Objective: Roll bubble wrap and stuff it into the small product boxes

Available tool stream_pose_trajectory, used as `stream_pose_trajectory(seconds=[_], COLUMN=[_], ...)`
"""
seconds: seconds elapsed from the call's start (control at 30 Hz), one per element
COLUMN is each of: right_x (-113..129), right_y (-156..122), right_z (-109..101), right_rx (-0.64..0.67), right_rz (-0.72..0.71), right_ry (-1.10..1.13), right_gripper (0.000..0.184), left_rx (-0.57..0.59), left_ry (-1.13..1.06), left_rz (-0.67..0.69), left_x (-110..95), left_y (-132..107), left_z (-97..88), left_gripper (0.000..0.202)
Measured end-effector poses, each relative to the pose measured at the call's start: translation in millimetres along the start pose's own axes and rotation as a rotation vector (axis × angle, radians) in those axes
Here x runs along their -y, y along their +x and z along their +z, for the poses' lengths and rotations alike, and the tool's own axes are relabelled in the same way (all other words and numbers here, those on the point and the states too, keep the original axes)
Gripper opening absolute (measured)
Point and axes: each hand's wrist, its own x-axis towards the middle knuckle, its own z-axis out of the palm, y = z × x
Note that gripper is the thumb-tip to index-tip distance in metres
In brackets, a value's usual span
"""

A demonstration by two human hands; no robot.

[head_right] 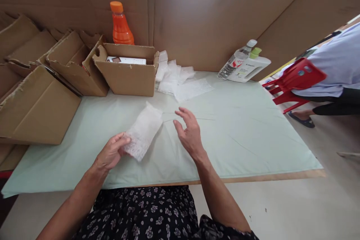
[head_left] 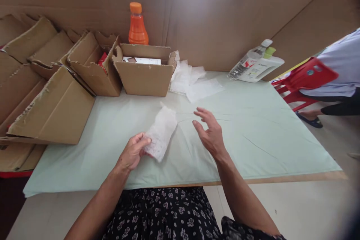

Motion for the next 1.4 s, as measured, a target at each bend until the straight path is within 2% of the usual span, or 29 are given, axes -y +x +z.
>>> stream_pose_trajectory(seconds=[0.07,0.13,0.23,0.3,0.4,0.53,0.57,0.63,0.73,0.77,0.83,0.93,1.03,1.07,1.13,1.23,1.3,1.4], right_x=[-3.2,0.6,12.6,18.2,19.4,19.6,21.3,26.1,34.1,36.2,38.8,36.9,30.3,28.3,25.4,24.6,25.6,28.5], right_y=[-12.0,-20.6,-24.6,-23.6,-23.4,-32.2,-35.6,-42.0,-49.2,-50.8,-53.3,-55.5,-56.0,-55.9,-55.5,-55.5,-55.9,-55.9], right_z=[11.7,30.2,60.2,70.9,63.0,29.3,22.4,14.0,15.3,19.2,31.1,54.5,71.3,73.5,73.4,66.8,61.9,57.0], right_rx=[0.143,0.310,0.557,0.642,0.623,0.633,0.597,0.446,0.247,0.239,0.311,0.478,0.513,0.506,0.509,0.559,0.519,0.364], right_rz=[-0.030,-0.088,-0.204,-0.253,-0.252,-0.186,-0.154,-0.097,-0.106,-0.136,-0.215,-0.307,-0.300,-0.282,-0.228,-0.130,-0.086,-0.111], right_ry=[0.012,0.004,-0.052,-0.078,-0.007,0.249,0.278,0.260,0.181,0.165,0.121,-0.032,-0.123,-0.109,-0.031,0.106,0.116,-0.008], right_gripper=[0.030,0.033,0.035,0.032,0.033,0.043,0.045,0.043,0.035,0.034,0.033,0.036,0.028,0.029,0.031,0.028,0.028,0.027], left_rx=[-0.008,-0.032,-0.136,-0.182,-0.156,-0.082,-0.061,-0.041,-0.048,-0.043,-0.020,-0.061,-0.201,-0.209,-0.137,-0.021,-0.055,-0.168], left_ry=[-0.028,-0.017,0.057,0.115,0.152,0.087,0.053,-0.021,-0.079,-0.076,-0.046,0.113,0.506,0.654,0.884,1.004,1.009,1.032], left_rz=[-0.100,-0.141,-0.114,-0.069,-0.020,-0.025,-0.023,-0.021,-0.067,-0.090,-0.104,0.030,0.364,0.478,0.635,0.643,0.601,0.596], left_x=[13.0,25.0,34.2,33.6,25.8,10.6,7.3,2.1,-0.6,-0.2,1.9,6.8,11.6,13.2,16.7,23.2,27.5,31.8], left_y=[-13.3,-28.0,-46.6,-55.0,-59.7,-42.5,-33.8,-13.7,12.7,18.0,21.7,12.5,-3.6,-8.2,-13.8,-11.5,-3.9,10.6], left_z=[-7.6,-14.0,-17.6,-16.4,-11.9,-3.6,-1.0,4.7,10.9,11.6,10.6,4.4,-4.2,-6.9,-11.6,-15.9,-16.5,-13.8], left_gripper=[0.043,0.047,0.067,0.086,0.091,0.077,0.077,0.082,0.091,0.091,0.089,0.084,0.071,0.065,0.055,0.048,0.043,0.040])
